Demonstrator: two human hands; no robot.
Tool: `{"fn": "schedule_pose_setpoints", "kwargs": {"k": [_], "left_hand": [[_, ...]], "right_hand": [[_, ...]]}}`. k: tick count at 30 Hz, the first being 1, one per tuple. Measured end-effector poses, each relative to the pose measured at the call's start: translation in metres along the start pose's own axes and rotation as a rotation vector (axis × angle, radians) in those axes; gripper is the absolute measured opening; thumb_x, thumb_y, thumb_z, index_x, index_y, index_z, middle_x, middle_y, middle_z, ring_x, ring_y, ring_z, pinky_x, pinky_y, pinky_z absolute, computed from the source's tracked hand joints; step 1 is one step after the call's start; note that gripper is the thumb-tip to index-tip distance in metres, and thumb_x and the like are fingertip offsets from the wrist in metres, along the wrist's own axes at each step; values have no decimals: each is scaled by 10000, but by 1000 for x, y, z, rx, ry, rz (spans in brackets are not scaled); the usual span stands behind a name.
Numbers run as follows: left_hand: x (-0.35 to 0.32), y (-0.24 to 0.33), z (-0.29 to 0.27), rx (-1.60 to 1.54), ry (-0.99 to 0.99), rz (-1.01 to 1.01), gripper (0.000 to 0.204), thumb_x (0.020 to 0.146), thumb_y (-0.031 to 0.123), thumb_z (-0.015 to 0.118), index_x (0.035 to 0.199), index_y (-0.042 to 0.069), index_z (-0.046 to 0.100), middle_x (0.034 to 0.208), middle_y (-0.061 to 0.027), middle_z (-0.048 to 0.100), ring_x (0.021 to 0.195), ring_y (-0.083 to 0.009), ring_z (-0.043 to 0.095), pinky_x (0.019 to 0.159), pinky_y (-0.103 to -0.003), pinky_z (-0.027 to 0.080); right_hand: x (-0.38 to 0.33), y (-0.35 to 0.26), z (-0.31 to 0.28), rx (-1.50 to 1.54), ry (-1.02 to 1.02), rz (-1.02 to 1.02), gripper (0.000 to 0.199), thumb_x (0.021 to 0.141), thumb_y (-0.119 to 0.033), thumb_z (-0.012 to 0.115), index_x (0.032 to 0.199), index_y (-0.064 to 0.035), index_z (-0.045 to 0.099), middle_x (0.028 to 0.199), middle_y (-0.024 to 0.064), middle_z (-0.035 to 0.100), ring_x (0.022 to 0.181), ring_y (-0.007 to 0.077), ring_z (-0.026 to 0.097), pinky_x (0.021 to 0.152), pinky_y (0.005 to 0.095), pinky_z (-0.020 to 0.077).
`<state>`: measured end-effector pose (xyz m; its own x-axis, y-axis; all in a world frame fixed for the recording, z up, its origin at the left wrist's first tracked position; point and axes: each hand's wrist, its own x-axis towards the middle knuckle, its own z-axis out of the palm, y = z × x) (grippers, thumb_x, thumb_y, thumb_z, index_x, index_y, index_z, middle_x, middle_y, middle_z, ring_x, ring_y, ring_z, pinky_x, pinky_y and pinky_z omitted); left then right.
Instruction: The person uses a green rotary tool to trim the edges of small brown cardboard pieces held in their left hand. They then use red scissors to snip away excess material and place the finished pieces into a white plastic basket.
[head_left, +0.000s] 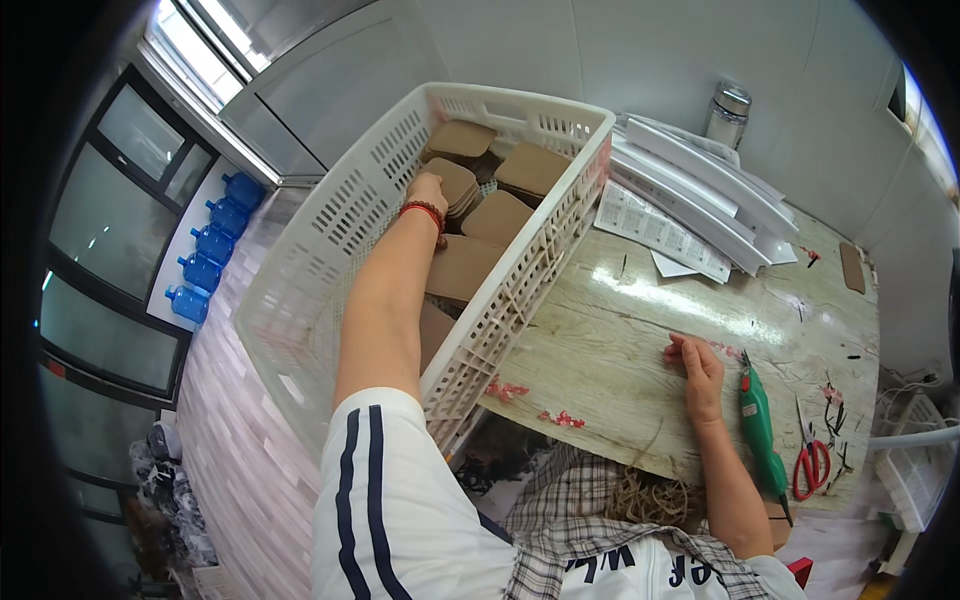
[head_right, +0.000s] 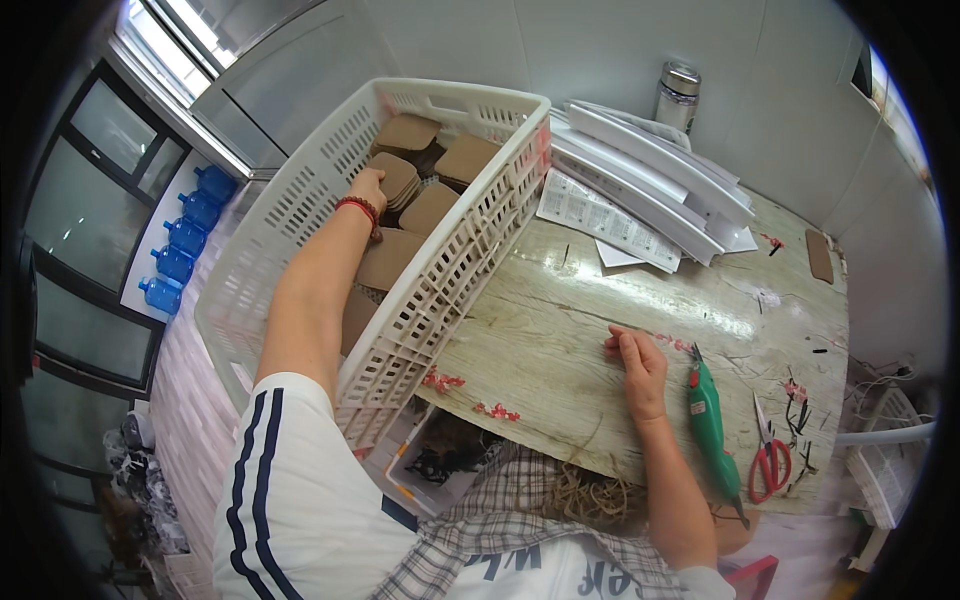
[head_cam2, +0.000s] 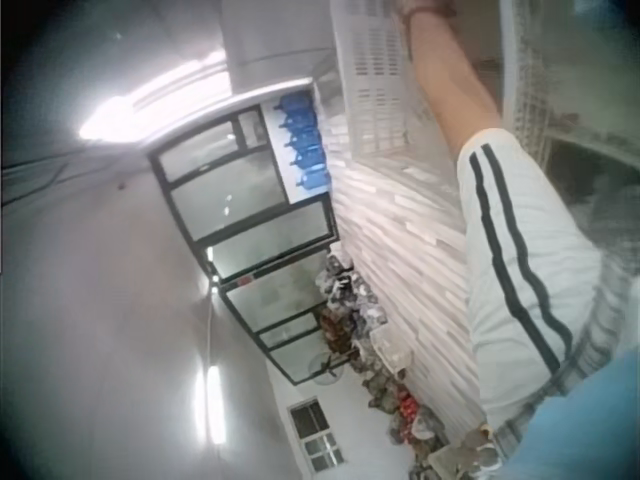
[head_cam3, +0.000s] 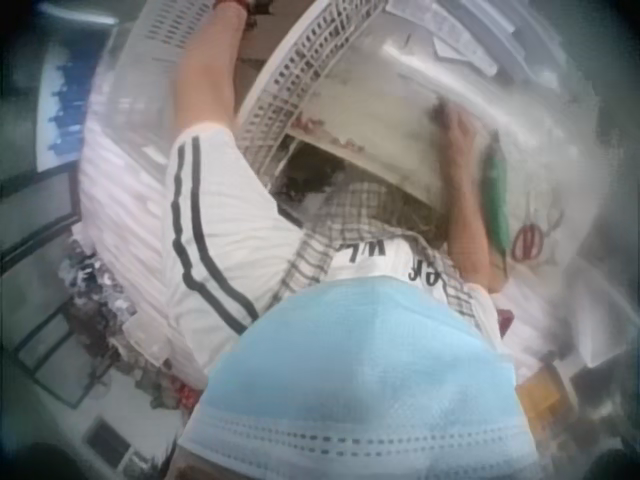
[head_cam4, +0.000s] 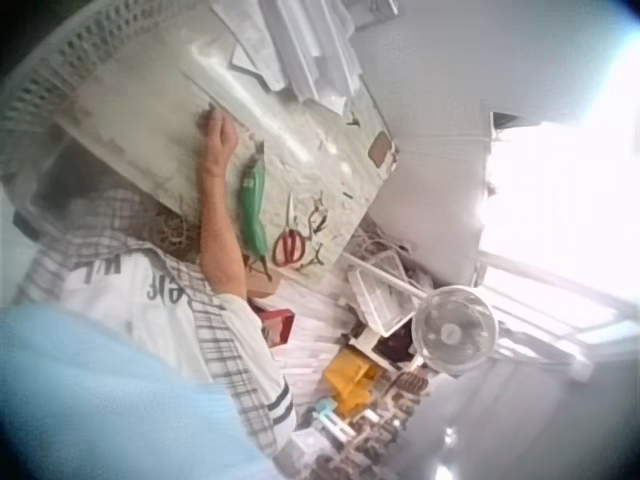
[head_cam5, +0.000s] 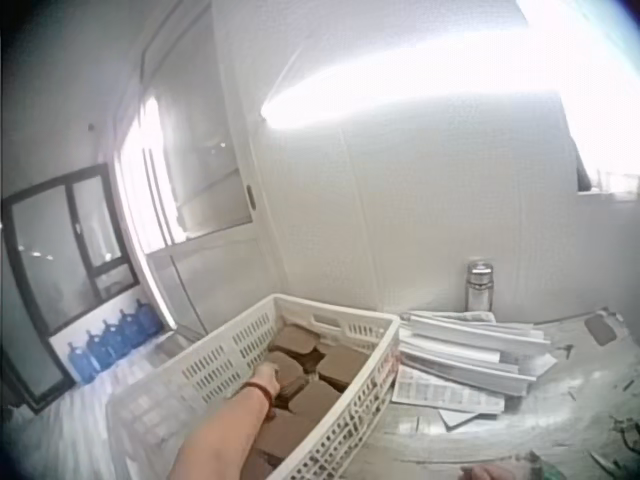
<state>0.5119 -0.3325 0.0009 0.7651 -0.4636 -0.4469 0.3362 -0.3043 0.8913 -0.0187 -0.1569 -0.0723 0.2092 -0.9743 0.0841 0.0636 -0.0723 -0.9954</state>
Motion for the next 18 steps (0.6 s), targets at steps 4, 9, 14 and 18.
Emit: {"fn": "schedule_pose_setpoints", "kwargs": {"k": [4, 9, 14, 18], "left_hand": [[24, 12, 16, -95, 654, 50, 437, 957, 238, 446, 1335, 17, 460, 1379, -222, 441, 1212, -376, 486, 987, -471, 420], [-28, 36, 10, 918, 387, 883, 486, 875, 323, 567, 1180, -54, 571, 1228, -267, 567, 1138, -423, 542, 991, -474, 421], [-39, 82, 15, 295, -260, 366, 903, 785, 414, 710, 1420, -47, 262, 1496, -261, 195, 1375, -407, 224, 1059, -555, 268], [-5, 91, 4, 510, -319, 292, 1128, 779, 557, 681, 1510, 13, 14, 1541, -301, -40, 1431, -458, 25, 1082, -633, 158]], "right_hand": [[1, 0, 6, 34, -40, 22, 314, 1001, -232, 497, 1111, 20, 648, 925, 63, 647, 842, 122, 605, 778, 254, 494], [0, -2, -1, -4, -21, 21, 291, 996, -205, 501, 1114, 19, 646, 930, 60, 642, 850, 126, 610, 785, 252, 495], [-2, -4, -1, -24, -21, 52, 247, 983, -150, 511, 1100, 20, 646, 941, 60, 628, 863, 130, 613, 775, 256, 507], [-2, -8, 4, -32, -22, 22, 204, 942, -72, 543, 1089, 19, 650, 911, 81, 615, 840, 141, 609, 748, 253, 519]]}}
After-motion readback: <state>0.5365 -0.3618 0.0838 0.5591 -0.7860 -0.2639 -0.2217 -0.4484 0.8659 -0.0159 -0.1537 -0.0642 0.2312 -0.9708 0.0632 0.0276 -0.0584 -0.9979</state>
